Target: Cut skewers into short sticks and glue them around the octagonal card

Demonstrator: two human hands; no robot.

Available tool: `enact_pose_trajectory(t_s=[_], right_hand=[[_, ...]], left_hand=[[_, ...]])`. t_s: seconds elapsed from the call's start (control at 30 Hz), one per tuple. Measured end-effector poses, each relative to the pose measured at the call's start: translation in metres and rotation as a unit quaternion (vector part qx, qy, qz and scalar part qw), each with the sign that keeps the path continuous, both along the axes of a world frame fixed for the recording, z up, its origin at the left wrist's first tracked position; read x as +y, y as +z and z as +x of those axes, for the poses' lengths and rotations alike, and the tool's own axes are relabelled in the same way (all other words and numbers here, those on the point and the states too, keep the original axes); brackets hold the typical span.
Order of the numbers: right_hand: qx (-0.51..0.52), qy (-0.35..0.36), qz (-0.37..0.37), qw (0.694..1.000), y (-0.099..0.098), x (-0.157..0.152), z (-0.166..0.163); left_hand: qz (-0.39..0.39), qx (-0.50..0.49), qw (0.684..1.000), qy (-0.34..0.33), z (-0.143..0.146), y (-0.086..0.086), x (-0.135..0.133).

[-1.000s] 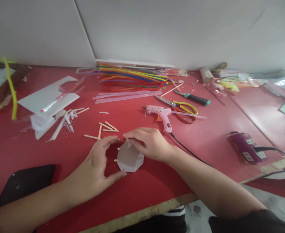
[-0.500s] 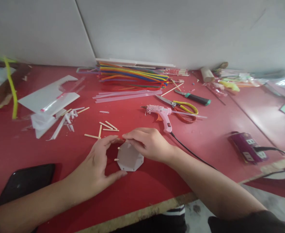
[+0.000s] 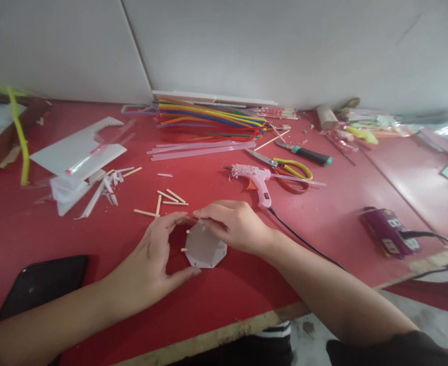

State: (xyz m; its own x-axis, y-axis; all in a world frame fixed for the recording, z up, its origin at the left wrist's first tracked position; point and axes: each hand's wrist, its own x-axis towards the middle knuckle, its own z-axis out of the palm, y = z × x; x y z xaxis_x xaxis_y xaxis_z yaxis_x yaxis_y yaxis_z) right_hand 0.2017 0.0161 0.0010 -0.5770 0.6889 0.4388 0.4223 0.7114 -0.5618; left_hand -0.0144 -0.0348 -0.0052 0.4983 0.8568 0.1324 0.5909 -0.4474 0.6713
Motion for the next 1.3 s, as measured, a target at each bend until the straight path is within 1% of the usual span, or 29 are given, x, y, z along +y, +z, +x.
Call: enact_pose_trajectory(t_s=[0.17, 0.37, 0.6, 0.73, 0.8, 1.13, 1.3], right_hand=[[-0.006, 0.001, -0.001, 1.0, 0.0001, 0.0003, 0.0004], [-0.016, -0.011, 0.03, 0.999, -0.0023, -0.0009, -0.0002], [0.007, -0.024, -0.003, 1.0, -0.0021, -0.0021, -0.0001], [0.002, -0.027, 0.031, 0.999, 0.0013, 0.0008, -0.001], [0.001, -0.032, 0.036, 0.999, 0.0022, 0.0018, -0.0015], [0.018, -0.023, 0.007, 1.0, 0.0016, 0.0026, -0.0025], [0.017, -0.016, 0.005, 1.0, 0.0006, 0.0019, -0.0033]], left_hand=[[-0.002, -0.01, 1.0, 0.006, -0.0007, -0.0015, -0.0001], [0.005, -0.001, 1.0, -0.001, -0.001, -0.0017, 0.0], [-0.008, 0.0, 1.0, 0.003, -0.0006, 0.0017, 0.0], [-0.015, -0.009, 1.0, 0.005, -0.0008, 0.001, 0.0006], [-0.017, -0.009, 1.0, 0.004, -0.0005, 0.0005, 0.0008], [-0.014, 0.018, 1.0, -0.011, 0.0001, 0.0004, -0.0002], [-0.013, 0.009, 1.0, -0.005, 0.0008, -0.0006, -0.0001]])
